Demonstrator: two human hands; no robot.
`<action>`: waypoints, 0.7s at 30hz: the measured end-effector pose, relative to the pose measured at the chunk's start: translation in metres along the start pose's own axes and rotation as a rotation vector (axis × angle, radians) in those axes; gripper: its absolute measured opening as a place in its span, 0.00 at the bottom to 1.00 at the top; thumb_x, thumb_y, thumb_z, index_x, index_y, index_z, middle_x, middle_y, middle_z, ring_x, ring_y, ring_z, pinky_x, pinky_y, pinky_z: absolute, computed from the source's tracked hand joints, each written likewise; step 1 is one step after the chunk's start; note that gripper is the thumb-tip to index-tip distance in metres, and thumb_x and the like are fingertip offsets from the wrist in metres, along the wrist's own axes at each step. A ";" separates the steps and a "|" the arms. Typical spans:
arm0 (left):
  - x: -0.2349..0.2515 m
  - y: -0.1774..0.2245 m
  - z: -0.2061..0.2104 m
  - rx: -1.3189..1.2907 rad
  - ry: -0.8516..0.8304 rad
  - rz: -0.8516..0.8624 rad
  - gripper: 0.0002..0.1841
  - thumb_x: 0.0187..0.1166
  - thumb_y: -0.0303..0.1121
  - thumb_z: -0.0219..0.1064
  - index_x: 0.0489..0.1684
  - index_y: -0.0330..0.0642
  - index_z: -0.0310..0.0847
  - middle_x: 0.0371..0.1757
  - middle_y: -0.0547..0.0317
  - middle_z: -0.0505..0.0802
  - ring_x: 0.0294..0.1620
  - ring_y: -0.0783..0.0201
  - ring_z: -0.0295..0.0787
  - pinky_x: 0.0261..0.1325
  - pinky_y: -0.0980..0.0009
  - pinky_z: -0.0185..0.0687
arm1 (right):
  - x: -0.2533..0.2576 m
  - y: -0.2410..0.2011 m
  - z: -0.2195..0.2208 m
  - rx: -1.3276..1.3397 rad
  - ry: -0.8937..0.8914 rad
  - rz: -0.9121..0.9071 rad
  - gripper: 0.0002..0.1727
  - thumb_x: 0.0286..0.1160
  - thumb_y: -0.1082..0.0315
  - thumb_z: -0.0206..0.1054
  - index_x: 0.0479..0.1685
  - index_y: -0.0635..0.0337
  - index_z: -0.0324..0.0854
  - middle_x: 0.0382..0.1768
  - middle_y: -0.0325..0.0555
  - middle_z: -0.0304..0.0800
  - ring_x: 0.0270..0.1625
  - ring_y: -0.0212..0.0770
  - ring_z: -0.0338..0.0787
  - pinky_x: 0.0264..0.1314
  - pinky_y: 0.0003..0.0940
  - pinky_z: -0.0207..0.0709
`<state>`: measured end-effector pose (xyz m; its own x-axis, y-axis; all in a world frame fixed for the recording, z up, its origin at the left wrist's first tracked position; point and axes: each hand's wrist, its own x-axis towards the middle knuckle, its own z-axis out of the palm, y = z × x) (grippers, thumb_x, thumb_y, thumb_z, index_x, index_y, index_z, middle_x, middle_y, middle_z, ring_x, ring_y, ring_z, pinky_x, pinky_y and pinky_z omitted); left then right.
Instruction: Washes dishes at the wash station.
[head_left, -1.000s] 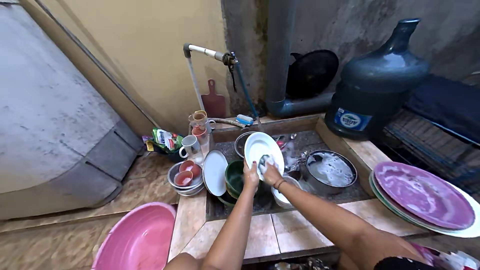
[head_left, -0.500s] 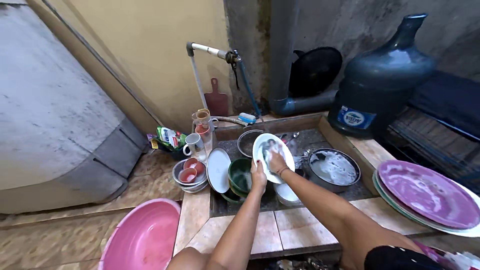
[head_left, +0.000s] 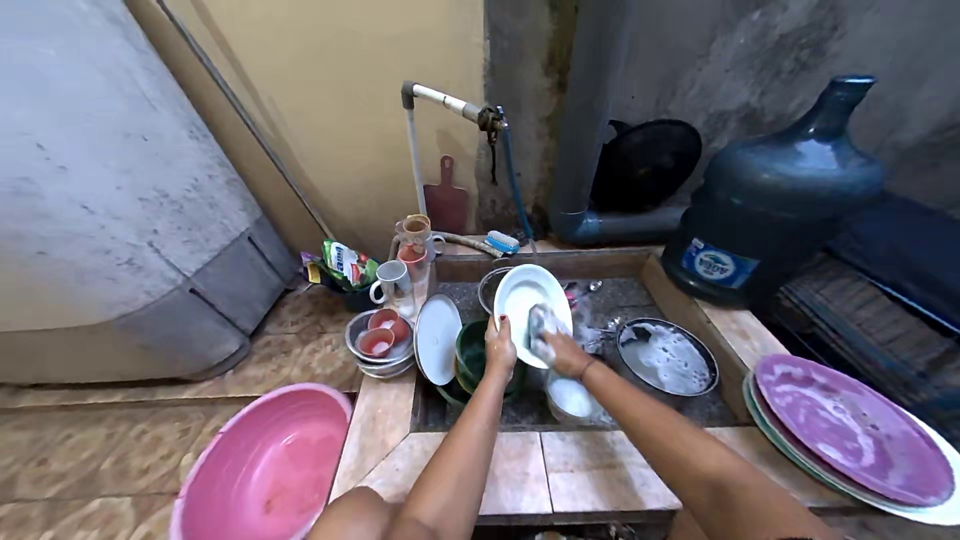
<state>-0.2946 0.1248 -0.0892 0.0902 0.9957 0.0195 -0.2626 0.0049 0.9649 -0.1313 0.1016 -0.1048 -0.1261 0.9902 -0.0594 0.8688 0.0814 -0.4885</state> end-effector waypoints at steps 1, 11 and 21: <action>0.003 0.002 -0.001 0.034 -0.009 -0.007 0.27 0.97 0.37 0.43 0.89 0.30 0.56 0.79 0.33 0.78 0.77 0.54 0.80 0.81 0.59 0.75 | -0.009 -0.009 0.006 0.071 -0.016 -0.051 0.42 0.83 0.44 0.59 0.88 0.66 0.63 0.91 0.67 0.54 0.95 0.63 0.51 0.95 0.58 0.47; 0.015 0.020 -0.006 0.168 -0.211 -0.201 0.35 0.96 0.53 0.26 0.96 0.43 0.47 0.94 0.45 0.59 0.94 0.54 0.54 0.93 0.51 0.52 | -0.030 -0.056 -0.050 0.651 0.398 -0.163 0.38 0.67 0.67 0.73 0.79 0.77 0.69 0.69 0.62 0.85 0.71 0.40 0.86 0.78 0.32 0.76; 0.011 0.007 -0.017 -0.398 -0.006 -0.286 0.35 0.95 0.56 0.36 0.79 0.35 0.71 0.67 0.39 0.88 0.66 0.49 0.88 0.68 0.49 0.85 | -0.024 0.002 -0.038 0.489 0.867 0.359 0.29 0.81 0.64 0.68 0.78 0.71 0.74 0.75 0.67 0.80 0.80 0.57 0.79 0.87 0.52 0.67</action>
<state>-0.3118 0.1375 -0.0866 0.2172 0.9488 -0.2294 -0.5730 0.3142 0.7569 -0.1083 0.0821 -0.0718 0.6526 0.7050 0.2777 0.4754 -0.0956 -0.8745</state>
